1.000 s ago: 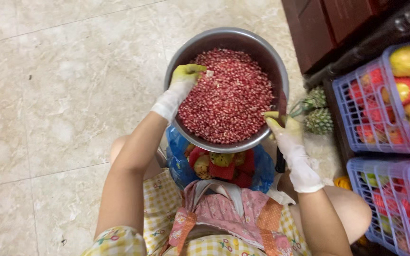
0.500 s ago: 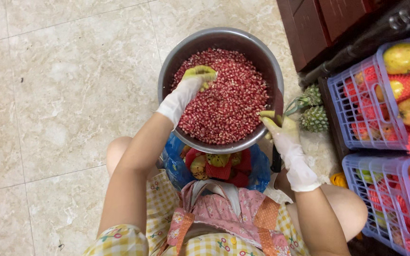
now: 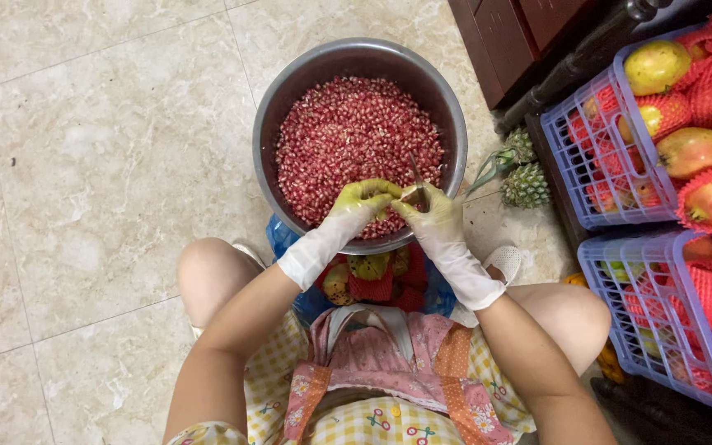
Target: The person peels pomegranates by hand and using a knife, extracting the seeds into a metal bowl while sitting on the floor surrounded by crates of fruit.
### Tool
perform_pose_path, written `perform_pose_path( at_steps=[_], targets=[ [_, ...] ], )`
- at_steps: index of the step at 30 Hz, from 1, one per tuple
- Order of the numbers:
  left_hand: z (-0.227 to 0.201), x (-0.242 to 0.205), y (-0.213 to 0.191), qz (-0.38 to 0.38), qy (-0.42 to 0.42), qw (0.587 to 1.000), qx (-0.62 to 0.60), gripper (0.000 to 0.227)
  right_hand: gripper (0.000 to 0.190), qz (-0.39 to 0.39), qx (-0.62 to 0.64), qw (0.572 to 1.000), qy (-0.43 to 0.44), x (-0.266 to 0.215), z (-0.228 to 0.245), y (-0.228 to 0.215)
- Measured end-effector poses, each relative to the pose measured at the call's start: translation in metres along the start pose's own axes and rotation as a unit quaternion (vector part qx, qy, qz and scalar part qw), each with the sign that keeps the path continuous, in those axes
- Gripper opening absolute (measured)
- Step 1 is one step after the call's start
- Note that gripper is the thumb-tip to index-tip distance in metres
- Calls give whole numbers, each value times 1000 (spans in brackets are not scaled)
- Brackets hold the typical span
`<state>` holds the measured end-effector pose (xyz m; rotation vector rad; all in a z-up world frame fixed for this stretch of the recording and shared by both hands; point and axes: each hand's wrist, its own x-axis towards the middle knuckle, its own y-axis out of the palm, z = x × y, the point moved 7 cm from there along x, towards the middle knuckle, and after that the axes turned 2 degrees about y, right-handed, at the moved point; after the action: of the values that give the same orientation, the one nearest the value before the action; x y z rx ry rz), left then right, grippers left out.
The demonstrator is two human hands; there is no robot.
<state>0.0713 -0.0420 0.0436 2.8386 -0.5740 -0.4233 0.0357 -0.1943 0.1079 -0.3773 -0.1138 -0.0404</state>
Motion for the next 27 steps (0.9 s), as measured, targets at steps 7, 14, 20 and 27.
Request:
perform_pose_path(
  at_steps=[7,14,20,27],
  targets=[
    [10,5,-14,-29,12,995,96,28,18,16,-83,996,42,12,0,7],
    [19,12,-26,-21,-17,998,57,27,19,95,233,944,213,17,-43,19],
    [16,4,-16,-6,-1,999,52,27,20,104,217,929,282,15,-67,21],
    [25,8,-16,-15,-36,997,61,33,14,69,204,956,199,9,-49,20]
  ],
)
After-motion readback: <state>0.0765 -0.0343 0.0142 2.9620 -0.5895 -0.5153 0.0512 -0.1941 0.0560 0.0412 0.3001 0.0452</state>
